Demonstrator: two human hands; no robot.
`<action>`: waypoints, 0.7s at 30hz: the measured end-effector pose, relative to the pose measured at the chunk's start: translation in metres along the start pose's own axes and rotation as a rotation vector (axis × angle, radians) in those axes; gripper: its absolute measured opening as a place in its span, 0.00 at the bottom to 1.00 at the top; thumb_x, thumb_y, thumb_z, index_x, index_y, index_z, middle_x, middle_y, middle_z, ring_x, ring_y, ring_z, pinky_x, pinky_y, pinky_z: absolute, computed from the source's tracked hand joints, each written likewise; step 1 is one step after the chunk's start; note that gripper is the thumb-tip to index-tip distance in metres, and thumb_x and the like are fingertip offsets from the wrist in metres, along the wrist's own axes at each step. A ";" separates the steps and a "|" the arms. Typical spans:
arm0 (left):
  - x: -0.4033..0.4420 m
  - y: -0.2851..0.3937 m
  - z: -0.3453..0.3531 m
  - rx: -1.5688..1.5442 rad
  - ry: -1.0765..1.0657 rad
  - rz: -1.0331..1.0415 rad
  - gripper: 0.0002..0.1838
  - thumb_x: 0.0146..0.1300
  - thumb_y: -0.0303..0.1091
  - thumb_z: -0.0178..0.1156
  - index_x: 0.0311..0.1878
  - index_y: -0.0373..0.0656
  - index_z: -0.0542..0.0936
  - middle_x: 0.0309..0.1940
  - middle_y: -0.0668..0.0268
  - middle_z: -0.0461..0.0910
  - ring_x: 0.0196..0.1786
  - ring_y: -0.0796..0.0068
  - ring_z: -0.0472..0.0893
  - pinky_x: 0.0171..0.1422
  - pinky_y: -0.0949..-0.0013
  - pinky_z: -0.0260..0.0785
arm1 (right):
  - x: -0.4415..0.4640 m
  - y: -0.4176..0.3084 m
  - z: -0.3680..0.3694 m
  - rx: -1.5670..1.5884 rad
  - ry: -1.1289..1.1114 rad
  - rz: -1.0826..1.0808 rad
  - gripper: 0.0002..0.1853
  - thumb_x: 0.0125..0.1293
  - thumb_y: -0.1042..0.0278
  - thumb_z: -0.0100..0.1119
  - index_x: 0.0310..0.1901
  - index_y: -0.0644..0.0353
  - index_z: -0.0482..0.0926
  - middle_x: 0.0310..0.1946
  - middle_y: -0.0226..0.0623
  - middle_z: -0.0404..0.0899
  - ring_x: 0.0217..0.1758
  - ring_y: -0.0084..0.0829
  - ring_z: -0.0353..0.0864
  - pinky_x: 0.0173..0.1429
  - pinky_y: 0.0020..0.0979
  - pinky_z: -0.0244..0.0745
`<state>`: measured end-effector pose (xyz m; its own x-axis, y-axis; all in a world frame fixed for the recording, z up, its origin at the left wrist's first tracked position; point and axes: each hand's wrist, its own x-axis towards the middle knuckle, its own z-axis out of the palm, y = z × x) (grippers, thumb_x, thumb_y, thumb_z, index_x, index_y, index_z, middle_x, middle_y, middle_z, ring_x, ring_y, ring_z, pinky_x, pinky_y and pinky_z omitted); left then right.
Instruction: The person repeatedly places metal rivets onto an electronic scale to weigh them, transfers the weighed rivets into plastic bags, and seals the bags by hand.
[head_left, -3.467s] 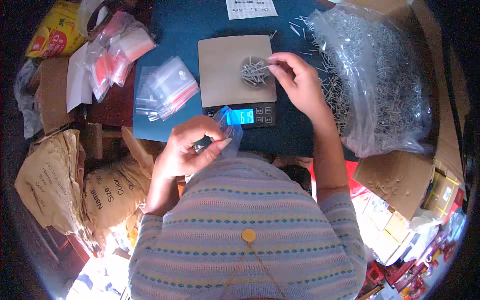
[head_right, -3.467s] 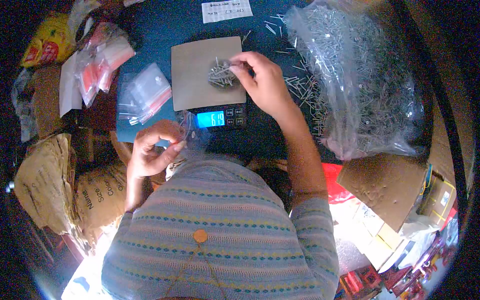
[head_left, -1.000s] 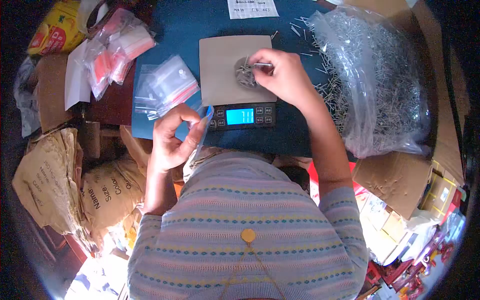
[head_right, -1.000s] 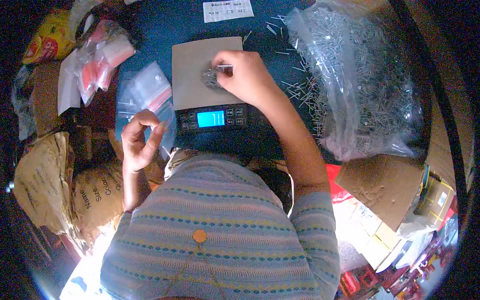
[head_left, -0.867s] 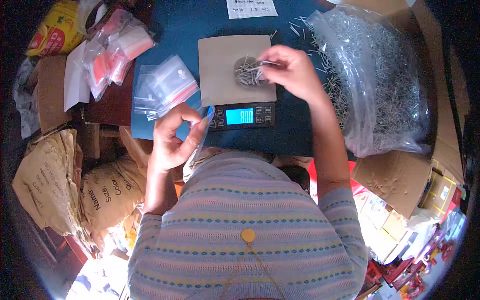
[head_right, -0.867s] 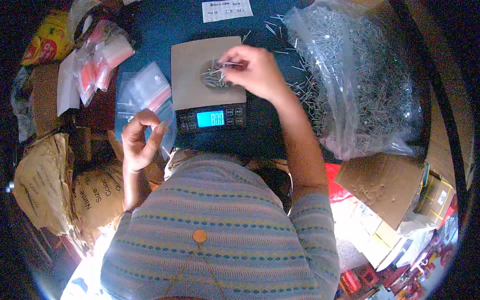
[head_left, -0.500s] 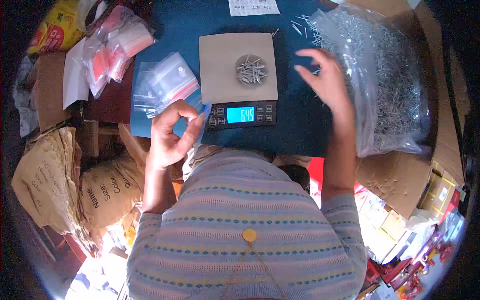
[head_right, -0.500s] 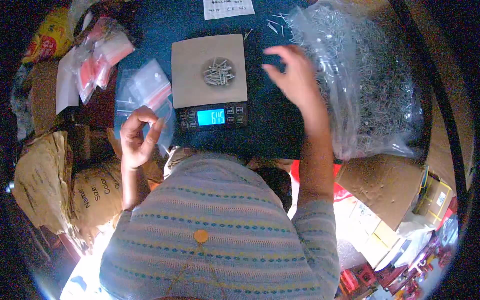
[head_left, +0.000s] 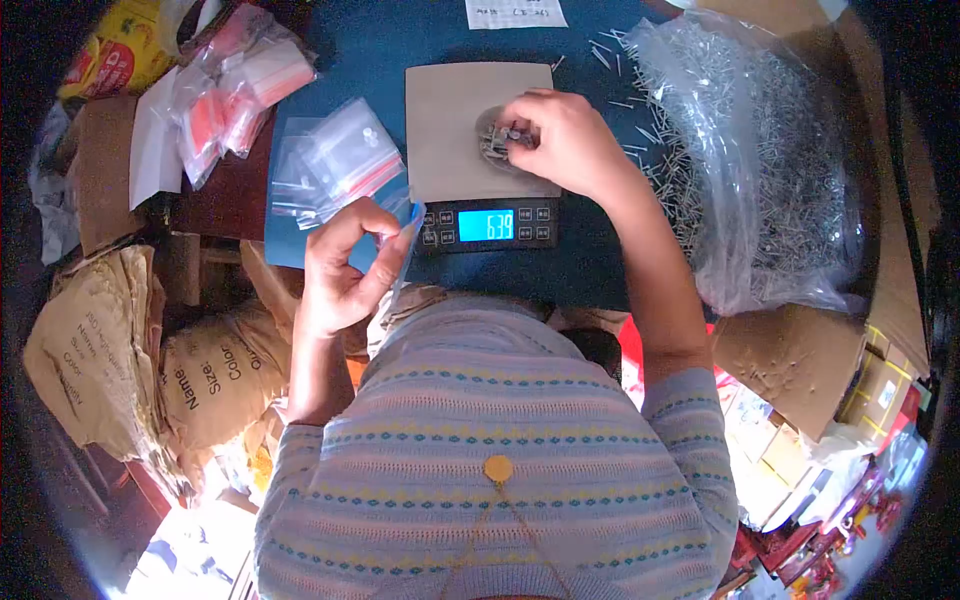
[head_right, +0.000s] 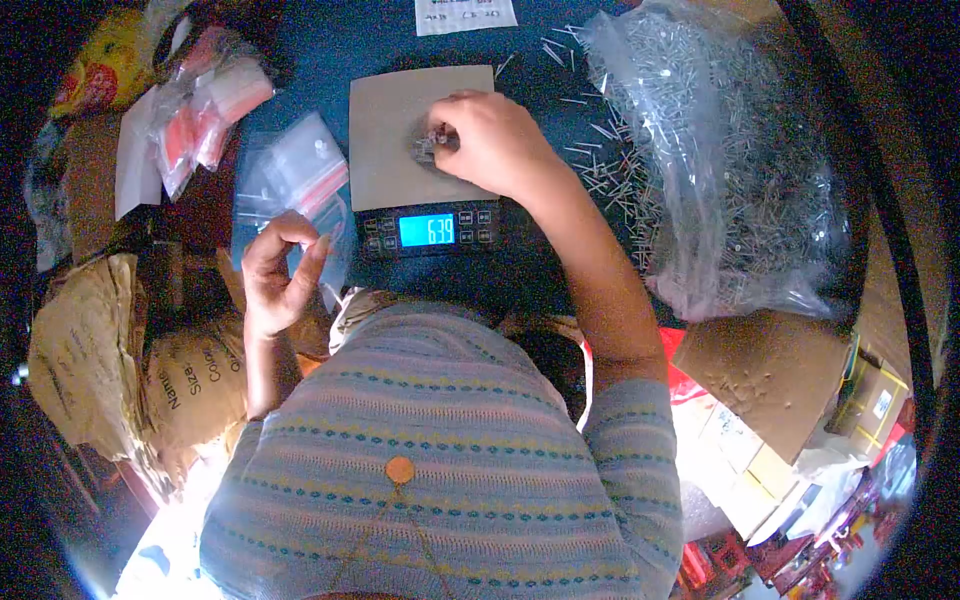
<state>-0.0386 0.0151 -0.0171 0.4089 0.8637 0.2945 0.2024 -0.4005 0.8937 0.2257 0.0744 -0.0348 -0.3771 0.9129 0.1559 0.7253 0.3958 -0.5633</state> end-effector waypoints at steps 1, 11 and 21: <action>0.001 0.000 0.001 0.004 -0.003 0.005 0.04 0.55 0.20 0.61 0.30 0.37 0.74 0.26 0.66 0.75 0.28 0.79 0.73 0.35 0.76 0.66 | -0.002 0.003 -0.001 0.099 0.013 0.030 0.11 0.50 0.71 0.65 0.37 0.60 0.80 0.28 0.36 0.80 0.30 0.29 0.81 0.35 0.28 0.75; 0.000 -0.001 -0.002 -0.030 0.024 -0.043 0.05 0.56 0.20 0.60 0.30 0.37 0.74 0.25 0.67 0.73 0.29 0.79 0.71 0.36 0.76 0.64 | -0.025 0.041 -0.011 1.064 0.098 0.288 0.11 0.61 0.72 0.62 0.44 0.66 0.78 0.30 0.31 0.79 0.28 0.20 0.74 0.31 0.21 0.67; 0.003 -0.008 -0.012 -0.031 0.079 -0.088 0.04 0.56 0.19 0.59 0.32 0.37 0.73 0.27 0.66 0.72 0.31 0.78 0.70 0.37 0.76 0.62 | -0.079 0.080 -0.018 1.729 0.423 0.428 0.10 0.72 0.61 0.44 0.41 0.59 0.70 0.23 0.24 0.61 0.20 0.17 0.55 0.24 0.19 0.53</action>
<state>-0.0495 0.0244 -0.0193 0.3186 0.9173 0.2390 0.2069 -0.3133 0.9268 0.3240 0.0362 -0.0778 0.0056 0.9816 -0.1907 -0.7207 -0.1282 -0.6813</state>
